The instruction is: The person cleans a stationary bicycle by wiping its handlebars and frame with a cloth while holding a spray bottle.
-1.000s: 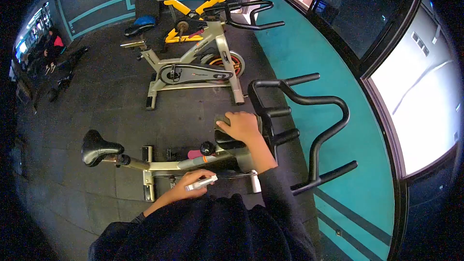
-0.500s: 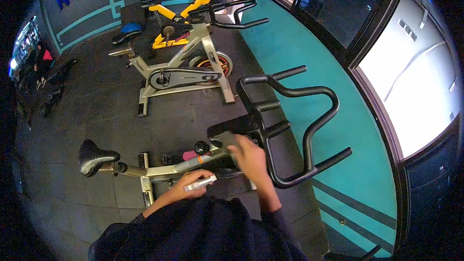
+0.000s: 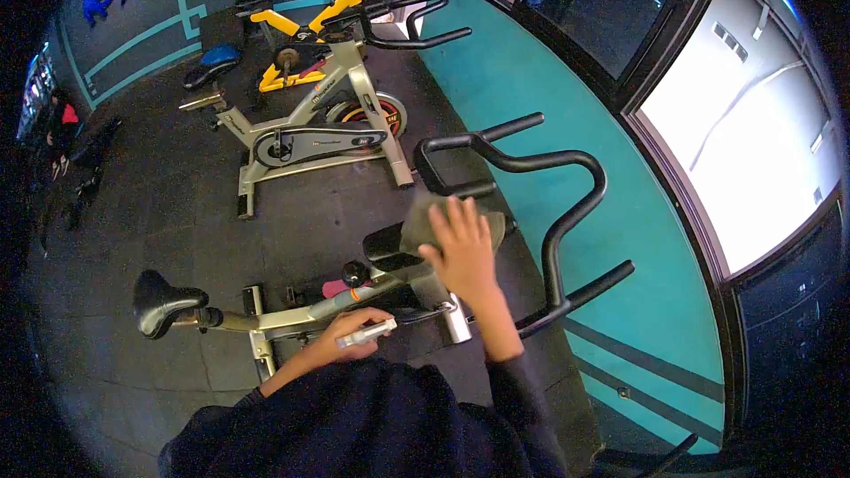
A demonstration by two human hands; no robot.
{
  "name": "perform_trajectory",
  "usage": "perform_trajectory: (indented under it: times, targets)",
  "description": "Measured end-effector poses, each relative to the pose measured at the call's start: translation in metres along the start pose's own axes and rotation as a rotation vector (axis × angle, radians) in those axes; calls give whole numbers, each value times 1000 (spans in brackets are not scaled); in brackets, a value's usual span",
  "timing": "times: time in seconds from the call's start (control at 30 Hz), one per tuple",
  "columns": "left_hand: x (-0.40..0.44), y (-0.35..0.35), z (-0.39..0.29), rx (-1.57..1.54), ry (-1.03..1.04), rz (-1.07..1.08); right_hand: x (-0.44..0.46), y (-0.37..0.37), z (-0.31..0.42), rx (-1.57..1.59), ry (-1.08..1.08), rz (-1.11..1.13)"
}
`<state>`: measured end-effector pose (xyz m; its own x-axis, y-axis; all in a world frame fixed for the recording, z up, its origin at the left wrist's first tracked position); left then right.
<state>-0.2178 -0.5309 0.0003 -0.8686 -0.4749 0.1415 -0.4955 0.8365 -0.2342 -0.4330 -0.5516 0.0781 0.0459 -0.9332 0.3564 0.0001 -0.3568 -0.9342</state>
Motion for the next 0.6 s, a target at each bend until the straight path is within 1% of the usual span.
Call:
perform_trajectory:
  times: [0.13, 0.2, 0.27, 0.33, 0.37, 0.4, 0.5, 0.53, 0.6]
  targets:
    - [0, -3, 4, -53, -43, -10, 14, 18, 6, -37, 26, -38]
    - [1, -4, 6, 36, 15, -28, 25, 22, 0, -20, 104, -41]
    - [1, -4, 7, 40, 15, -16, 36, 33, -3, -18, 122, -40]
    - [1, -6, 5, 51, 17, -7, 48, 40, -3, -125, 191, -36]
    - [2, -7, 3, 35, -4, -7, 53, 42, -4, -119, 217, 7]
    - [3, -8, 2, 20, -24, -7, 59, 43, -2, -117, 220, 3]
    - [6, -10, 2, 27, -33, -19, 77, 53, -4, -304, 234, 156]
    - [7, -9, 4, 28, -35, -21, 85, 58, -8, -302, 233, 156]
    - [8, -10, 7, 89, 2, -57, 101, 71, -14, -334, 228, 239]
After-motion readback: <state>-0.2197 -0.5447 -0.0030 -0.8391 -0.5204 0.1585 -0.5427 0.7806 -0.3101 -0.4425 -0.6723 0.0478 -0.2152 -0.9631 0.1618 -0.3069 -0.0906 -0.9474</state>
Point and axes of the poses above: each hand's wrist, its own x-axis towards the middle knuckle, its own y-axis out of the palm, z = x × y, the point moved 5 cm from there along x, towards the middle knuckle, and after that the axes turned 4 degrees about z, right-handed, at the moved point
